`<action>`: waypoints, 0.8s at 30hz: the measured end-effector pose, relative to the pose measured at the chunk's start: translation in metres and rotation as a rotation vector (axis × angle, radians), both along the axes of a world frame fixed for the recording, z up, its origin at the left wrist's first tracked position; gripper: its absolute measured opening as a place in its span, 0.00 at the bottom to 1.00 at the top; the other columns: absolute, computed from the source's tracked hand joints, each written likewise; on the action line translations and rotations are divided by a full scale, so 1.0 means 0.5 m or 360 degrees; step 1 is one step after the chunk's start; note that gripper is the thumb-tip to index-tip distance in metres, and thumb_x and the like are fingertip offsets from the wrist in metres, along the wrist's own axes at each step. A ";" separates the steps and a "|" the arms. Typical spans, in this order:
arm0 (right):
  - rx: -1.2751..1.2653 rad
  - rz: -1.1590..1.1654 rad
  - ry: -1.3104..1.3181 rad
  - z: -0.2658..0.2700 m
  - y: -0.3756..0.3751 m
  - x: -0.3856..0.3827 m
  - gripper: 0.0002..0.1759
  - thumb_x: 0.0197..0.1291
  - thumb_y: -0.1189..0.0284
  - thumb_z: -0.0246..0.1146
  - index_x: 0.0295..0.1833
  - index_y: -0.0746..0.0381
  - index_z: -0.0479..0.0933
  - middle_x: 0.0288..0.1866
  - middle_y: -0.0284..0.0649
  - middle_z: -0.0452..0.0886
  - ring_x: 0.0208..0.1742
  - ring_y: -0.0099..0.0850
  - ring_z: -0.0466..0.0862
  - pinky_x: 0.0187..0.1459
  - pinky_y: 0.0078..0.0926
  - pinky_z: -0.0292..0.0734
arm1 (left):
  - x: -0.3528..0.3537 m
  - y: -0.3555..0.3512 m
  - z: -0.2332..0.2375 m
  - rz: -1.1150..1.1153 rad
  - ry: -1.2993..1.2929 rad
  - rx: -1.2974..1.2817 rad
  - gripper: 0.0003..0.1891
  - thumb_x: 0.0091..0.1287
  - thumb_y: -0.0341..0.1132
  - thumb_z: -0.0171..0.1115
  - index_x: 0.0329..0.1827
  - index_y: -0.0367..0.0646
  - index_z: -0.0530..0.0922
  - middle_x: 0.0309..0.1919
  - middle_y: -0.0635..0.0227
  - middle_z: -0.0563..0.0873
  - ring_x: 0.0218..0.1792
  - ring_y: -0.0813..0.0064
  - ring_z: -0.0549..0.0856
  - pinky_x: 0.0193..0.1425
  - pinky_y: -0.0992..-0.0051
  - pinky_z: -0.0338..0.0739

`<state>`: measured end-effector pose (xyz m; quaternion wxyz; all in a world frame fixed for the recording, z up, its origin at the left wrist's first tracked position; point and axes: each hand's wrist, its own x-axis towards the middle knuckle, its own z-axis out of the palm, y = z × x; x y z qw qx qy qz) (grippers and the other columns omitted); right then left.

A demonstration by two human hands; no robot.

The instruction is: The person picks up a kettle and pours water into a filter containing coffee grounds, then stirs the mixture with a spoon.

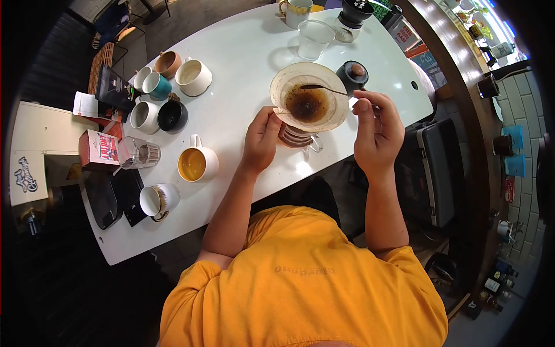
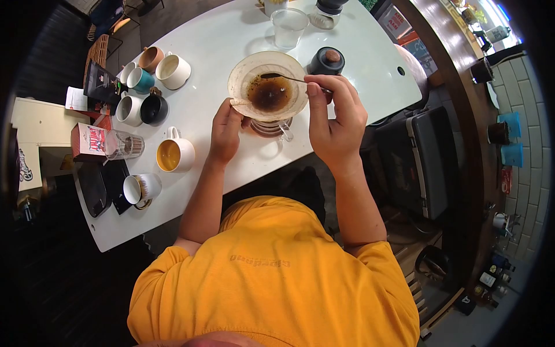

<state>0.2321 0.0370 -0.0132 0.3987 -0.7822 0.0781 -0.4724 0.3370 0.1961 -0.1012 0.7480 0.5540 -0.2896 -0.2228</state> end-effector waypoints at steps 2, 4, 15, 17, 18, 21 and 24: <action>-0.0038 0.0005 0.0021 -0.002 0.002 0.002 0.03 0.61 0.81 0.61 0.39 0.68 0.78 0.30 0.39 0.80 0.28 0.24 0.75 0.31 0.18 0.69 | 0.000 0.001 0.000 -0.0003 -0.0007 0.0000 0.13 0.76 0.40 0.44 0.45 0.40 0.73 0.29 0.76 0.72 0.30 0.85 0.68 0.36 0.84 0.64; -0.0075 0.0039 0.0116 -0.002 0.004 0.003 0.03 0.60 0.81 0.61 0.39 0.68 0.78 0.30 0.38 0.80 0.27 0.24 0.74 0.30 0.19 0.69 | 0.001 0.001 0.000 -0.0019 0.0001 0.0006 0.13 0.76 0.39 0.44 0.45 0.40 0.73 0.30 0.76 0.72 0.31 0.85 0.68 0.36 0.84 0.64; -0.0068 0.0002 -0.0051 0.020 0.001 -0.010 0.03 0.58 0.82 0.61 0.38 0.68 0.78 0.30 0.40 0.80 0.26 0.25 0.74 0.29 0.19 0.68 | 0.001 0.002 -0.002 -0.0016 -0.0016 0.0008 0.13 0.76 0.41 0.44 0.46 0.40 0.73 0.30 0.77 0.72 0.31 0.85 0.69 0.37 0.83 0.64; -0.0164 -0.0018 -0.0060 0.019 -0.005 0.001 0.03 0.58 0.81 0.61 0.38 0.68 0.79 0.30 0.40 0.80 0.26 0.25 0.74 0.29 0.20 0.68 | 0.002 0.001 -0.003 -0.0017 -0.0018 0.0005 0.13 0.76 0.41 0.44 0.46 0.40 0.73 0.30 0.77 0.73 0.31 0.85 0.69 0.37 0.83 0.64; -0.0181 -0.0011 0.0000 0.017 -0.007 0.006 0.03 0.58 0.81 0.62 0.38 0.67 0.79 0.31 0.39 0.81 0.26 0.26 0.75 0.29 0.20 0.68 | 0.002 0.002 -0.003 -0.0021 -0.0016 0.0000 0.14 0.76 0.41 0.45 0.46 0.40 0.73 0.30 0.77 0.73 0.31 0.85 0.69 0.37 0.83 0.64; -0.0231 -0.0011 0.0116 0.021 -0.004 0.004 0.02 0.58 0.81 0.62 0.37 0.66 0.79 0.30 0.38 0.81 0.26 0.27 0.75 0.29 0.21 0.68 | 0.000 0.001 -0.001 -0.0019 -0.0004 -0.0003 0.13 0.76 0.41 0.45 0.46 0.40 0.73 0.30 0.77 0.73 0.31 0.85 0.69 0.37 0.83 0.64; -0.0250 0.0000 0.0178 0.026 0.004 -0.009 0.02 0.58 0.81 0.62 0.37 0.66 0.79 0.30 0.39 0.81 0.26 0.27 0.75 0.29 0.21 0.68 | -0.001 0.001 0.000 -0.0008 0.0018 -0.0030 0.12 0.76 0.39 0.45 0.46 0.39 0.73 0.31 0.76 0.75 0.32 0.87 0.70 0.39 0.84 0.67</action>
